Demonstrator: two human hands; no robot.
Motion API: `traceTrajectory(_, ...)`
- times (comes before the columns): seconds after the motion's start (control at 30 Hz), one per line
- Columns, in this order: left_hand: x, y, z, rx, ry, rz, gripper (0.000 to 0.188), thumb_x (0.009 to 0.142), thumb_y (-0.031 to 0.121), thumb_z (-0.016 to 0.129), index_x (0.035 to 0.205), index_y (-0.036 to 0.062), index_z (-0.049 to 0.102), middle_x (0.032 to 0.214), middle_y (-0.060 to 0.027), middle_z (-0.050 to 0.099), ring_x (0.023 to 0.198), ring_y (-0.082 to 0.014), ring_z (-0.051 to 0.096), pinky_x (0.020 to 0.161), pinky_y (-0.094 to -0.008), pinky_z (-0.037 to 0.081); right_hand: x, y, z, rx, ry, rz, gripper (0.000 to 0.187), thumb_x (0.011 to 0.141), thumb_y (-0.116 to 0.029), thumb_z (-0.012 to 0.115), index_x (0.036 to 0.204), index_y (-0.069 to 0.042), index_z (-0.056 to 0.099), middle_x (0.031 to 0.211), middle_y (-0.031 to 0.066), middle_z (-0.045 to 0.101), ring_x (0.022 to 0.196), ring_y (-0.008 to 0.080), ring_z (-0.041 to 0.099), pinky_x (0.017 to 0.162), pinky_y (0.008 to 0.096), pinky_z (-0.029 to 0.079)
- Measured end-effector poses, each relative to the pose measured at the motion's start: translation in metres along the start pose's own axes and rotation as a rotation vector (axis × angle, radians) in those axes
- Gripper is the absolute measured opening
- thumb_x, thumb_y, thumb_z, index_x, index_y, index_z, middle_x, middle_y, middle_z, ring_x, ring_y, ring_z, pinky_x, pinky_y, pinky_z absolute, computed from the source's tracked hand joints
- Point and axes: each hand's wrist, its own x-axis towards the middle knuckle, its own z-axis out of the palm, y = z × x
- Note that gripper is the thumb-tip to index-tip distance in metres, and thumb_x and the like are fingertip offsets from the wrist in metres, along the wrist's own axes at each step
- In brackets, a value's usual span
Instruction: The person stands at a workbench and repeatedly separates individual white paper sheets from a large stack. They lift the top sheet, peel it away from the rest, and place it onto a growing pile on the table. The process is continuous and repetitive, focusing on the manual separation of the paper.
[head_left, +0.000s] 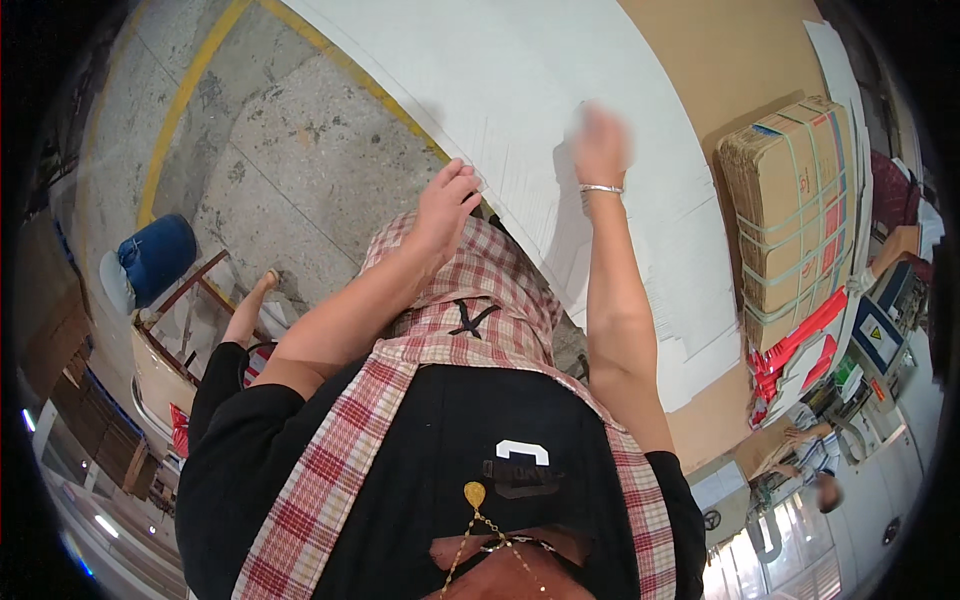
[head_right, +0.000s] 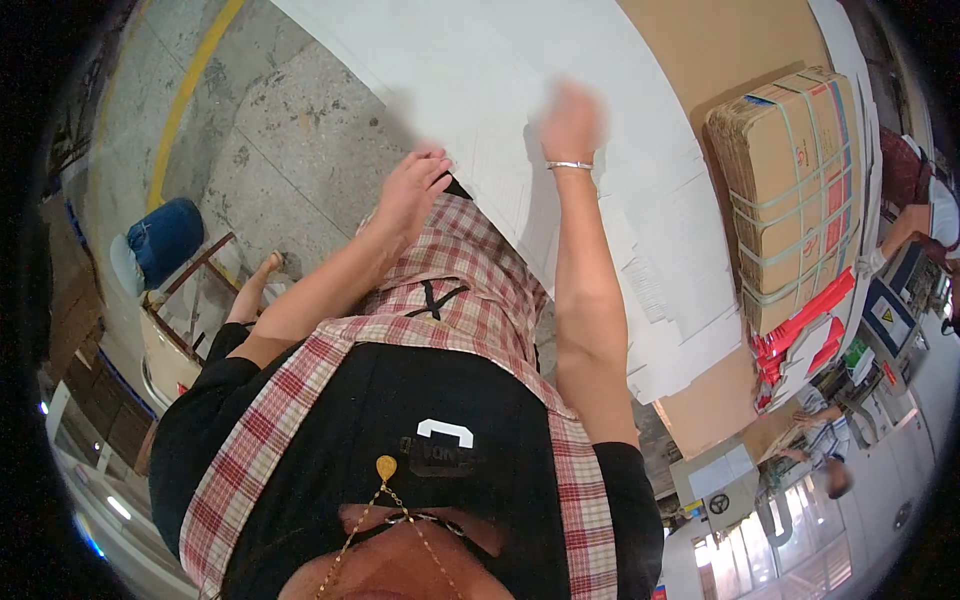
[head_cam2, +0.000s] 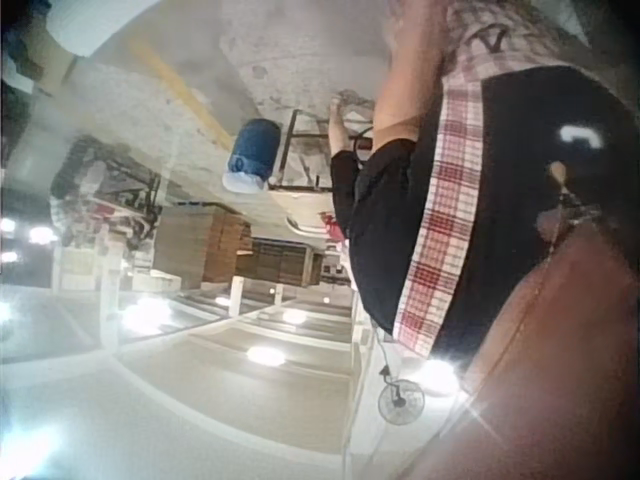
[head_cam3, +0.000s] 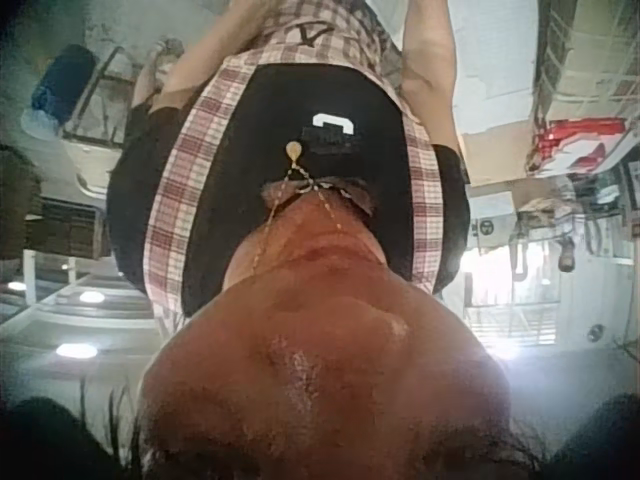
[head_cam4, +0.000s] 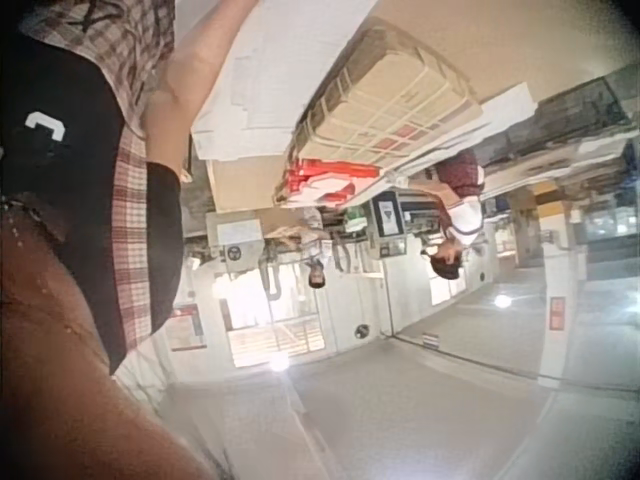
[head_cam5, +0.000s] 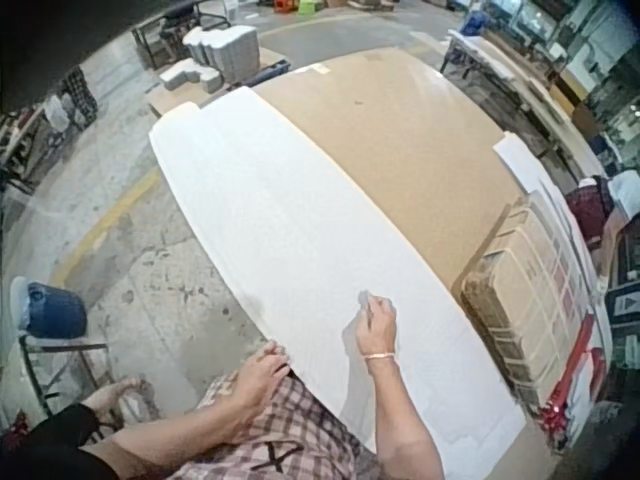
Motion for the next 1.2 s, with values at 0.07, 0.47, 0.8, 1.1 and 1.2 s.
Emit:
traceTrajectory(0.07,0.000,0.000,0.002,-0.004,0.034,0.041,0.066,0.087,0.017,0.055,0.139,-0.0078,0.022,0.135,-0.0165,0.040,0.123,-0.0252,0.043,0.105,-0.0384,0.033,0.003,-0.001,0.001,-0.028,0.021,-0.047,0.038,0.078,-0.005,0.056,0.116,-0.007,0.061,0.107,0.0141,0.057,0.099,0.0317,0.051,0.087,0.0396,0.043)
traceTrajectory(0.47,0.006,0.000,0.013,1.448,-0.373,1.049,0.056,0.075,0.005,0.057,0.130,0.0022,0.045,0.135,-0.0150,0.042,0.122,-0.0374,0.039,0.102,-0.0443,0.035,-0.043,0.012,-0.060,-0.068,-0.171,0.207,0.030,0.073,-0.021,0.072,0.098,-0.006,0.067,0.094,0.0121,0.062,0.089,0.0261,0.058,0.081,0.0368,0.047)
traceTrajectory(0.8,0.026,0.000,0.017,1.935,-0.239,1.122,0.060,0.075,0.013,0.059,0.133,0.0015,0.044,0.144,-0.0053,0.034,0.127,-0.0327,0.035,0.105,-0.0439,0.031,-0.040,0.036,-0.063,0.125,-0.197,0.582,0.040,0.062,-0.036,0.083,0.076,-0.004,0.064,0.072,0.0061,0.065,0.065,0.0179,0.060,0.063,0.0301,0.049)
traceTrajectory(1.1,0.024,-0.005,0.020,1.966,-0.230,1.109,0.059,0.076,0.014,0.057,0.132,0.0016,0.045,0.146,-0.0046,0.032,0.128,-0.0316,0.034,0.105,-0.0457,0.030,-0.047,0.049,-0.064,0.128,-0.181,0.527,0.040,0.060,-0.035,0.085,0.067,-0.004,0.059,0.064,0.0031,0.059,0.058,0.0135,0.052,0.057,0.0292,0.045)
traceTrajectory(1.2,0.026,-0.007,0.019,1.978,-0.196,1.118,0.059,0.076,0.013,0.056,0.133,0.0017,0.044,0.146,-0.0050,0.032,0.129,-0.0320,0.033,0.106,-0.0464,0.029,-0.042,0.045,-0.063,0.144,-0.188,0.567,0.040,0.061,-0.034,0.085,0.068,-0.004,0.060,0.064,0.0031,0.059,0.058,0.0134,0.052,0.057,0.0284,0.046)
